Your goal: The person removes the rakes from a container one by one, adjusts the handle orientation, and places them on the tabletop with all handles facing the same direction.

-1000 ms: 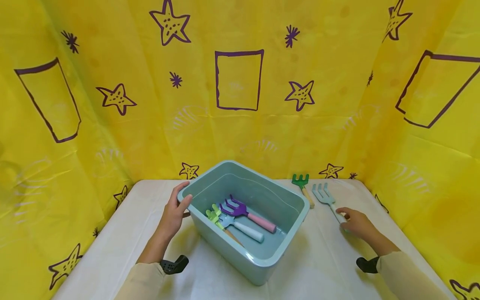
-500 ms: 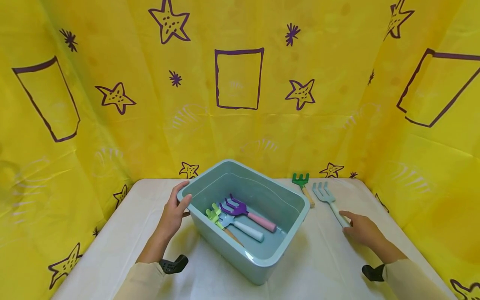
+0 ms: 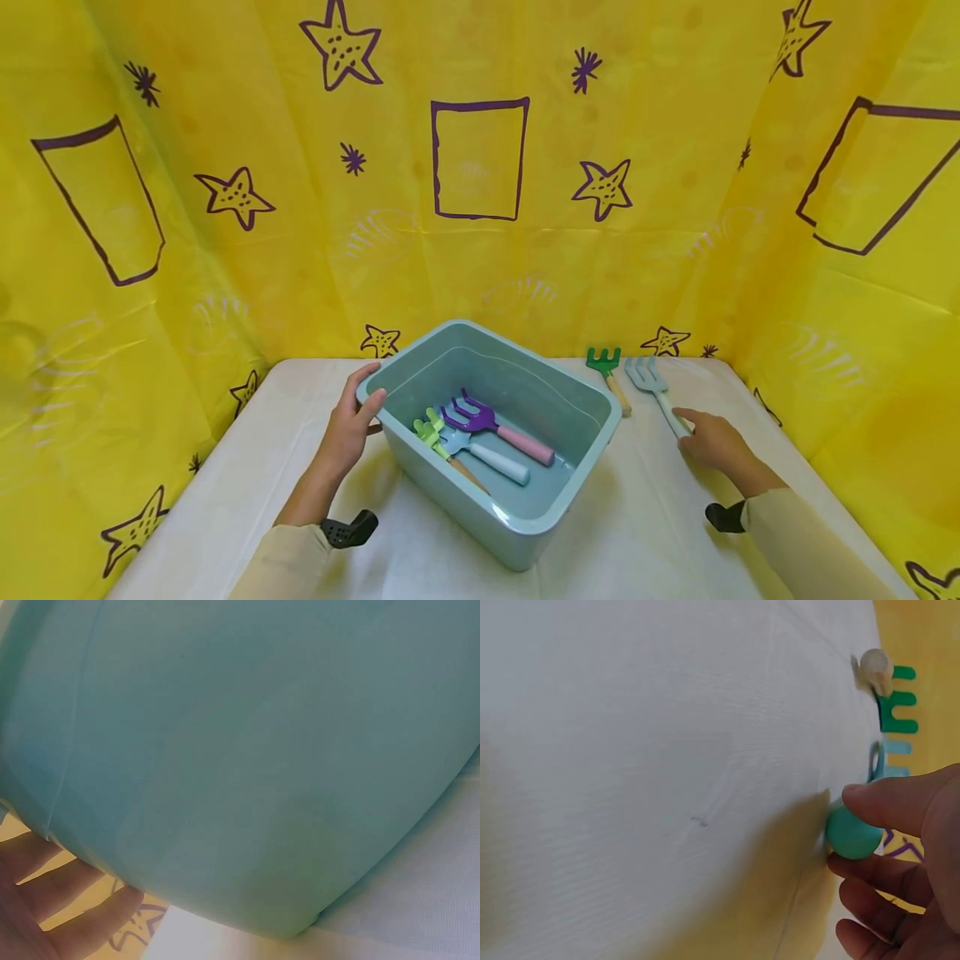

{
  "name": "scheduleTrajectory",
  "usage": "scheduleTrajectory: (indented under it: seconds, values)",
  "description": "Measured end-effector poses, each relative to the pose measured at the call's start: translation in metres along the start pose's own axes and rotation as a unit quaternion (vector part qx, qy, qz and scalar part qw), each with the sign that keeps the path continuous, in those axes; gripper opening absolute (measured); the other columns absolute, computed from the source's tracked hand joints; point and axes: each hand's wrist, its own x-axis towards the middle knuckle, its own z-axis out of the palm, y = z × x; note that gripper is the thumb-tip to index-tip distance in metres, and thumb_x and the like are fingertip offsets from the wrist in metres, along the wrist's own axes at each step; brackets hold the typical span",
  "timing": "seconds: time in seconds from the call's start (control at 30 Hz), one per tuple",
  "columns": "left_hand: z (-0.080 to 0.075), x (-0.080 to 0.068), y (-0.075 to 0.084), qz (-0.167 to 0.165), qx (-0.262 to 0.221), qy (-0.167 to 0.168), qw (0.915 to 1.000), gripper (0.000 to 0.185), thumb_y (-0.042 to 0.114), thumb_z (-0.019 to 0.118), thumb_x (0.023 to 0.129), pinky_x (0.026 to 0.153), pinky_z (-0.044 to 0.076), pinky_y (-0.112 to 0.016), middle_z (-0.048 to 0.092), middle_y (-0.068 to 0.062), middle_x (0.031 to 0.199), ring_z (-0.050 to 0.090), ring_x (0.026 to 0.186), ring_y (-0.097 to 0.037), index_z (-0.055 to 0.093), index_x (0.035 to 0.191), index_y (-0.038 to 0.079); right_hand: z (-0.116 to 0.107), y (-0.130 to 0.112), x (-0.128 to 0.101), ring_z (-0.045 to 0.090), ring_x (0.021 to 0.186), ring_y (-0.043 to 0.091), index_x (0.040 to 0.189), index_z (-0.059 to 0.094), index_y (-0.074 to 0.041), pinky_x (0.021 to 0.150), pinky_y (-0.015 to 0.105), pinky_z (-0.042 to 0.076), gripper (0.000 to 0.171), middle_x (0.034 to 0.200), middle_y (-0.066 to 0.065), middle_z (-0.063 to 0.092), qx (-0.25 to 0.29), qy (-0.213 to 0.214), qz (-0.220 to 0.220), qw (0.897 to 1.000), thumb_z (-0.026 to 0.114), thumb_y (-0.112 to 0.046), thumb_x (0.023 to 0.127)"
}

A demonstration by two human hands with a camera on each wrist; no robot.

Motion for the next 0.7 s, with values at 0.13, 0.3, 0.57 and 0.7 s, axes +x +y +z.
scheduleTrajectory:
  seconds: [0.13, 0.3, 0.57, 0.7]
  values:
    - [0.0, 0.0, 0.001, -0.001, 0.002, 0.001, 1.0, 0.051, 0.026, 0.045, 0.104, 0.091, 0.046, -0.061, 0.037, -0.021, 0.148, 0.043, 0.127, -0.046, 0.026, 0.15, 0.018, -0.001, 0.0, 0.006, 0.053, 0.072, 0.025, 0.134, 0.048, 0.008, 0.062, 0.04, 0.047, 0.054, 0.088, 0.017, 0.064, 0.0, 0.003, -0.001, 1.0, 0.065, -0.007, 0.085]
    - [0.001, -0.001, 0.002, 0.0, 0.006, 0.002, 1.0, 0.051, 0.025, 0.044, 0.104, 0.091, 0.046, -0.061, 0.037, -0.022, 0.148, 0.044, 0.127, -0.046, 0.026, 0.151, 0.017, -0.001, 0.0, 0.011, 0.053, 0.072, 0.026, 0.132, 0.05, 0.008, 0.066, 0.046, 0.048, 0.054, 0.087, 0.016, 0.064, -0.005, 0.012, -0.007, 1.0, 0.065, -0.006, 0.083]
    - [-0.001, 0.008, -0.019, 0.004, -0.005, 0.003, 1.0, 0.053, 0.027, 0.046, 0.104, 0.089, 0.047, -0.061, 0.038, -0.02, 0.148, 0.045, 0.126, -0.045, 0.025, 0.152, 0.018, -0.002, -0.003, 0.015, 0.056, 0.078, 0.032, 0.133, 0.049, 0.007, 0.074, 0.053, 0.048, 0.055, 0.097, 0.026, 0.064, -0.011, 0.005, 0.003, 1.0, 0.066, -0.007, 0.083]
    - [-0.001, 0.014, -0.035, 0.006, -0.004, 0.007, 0.9999, 0.053, 0.033, 0.046, 0.103, 0.089, 0.048, -0.06, 0.039, -0.016, 0.148, 0.046, 0.126, -0.043, 0.026, 0.151, 0.024, -0.004, -0.005, 0.015, 0.058, 0.089, 0.041, 0.135, 0.046, 0.007, 0.082, 0.06, 0.046, 0.058, 0.107, 0.032, 0.061, -0.013, 0.002, 0.01, 1.0, 0.067, -0.011, 0.084]
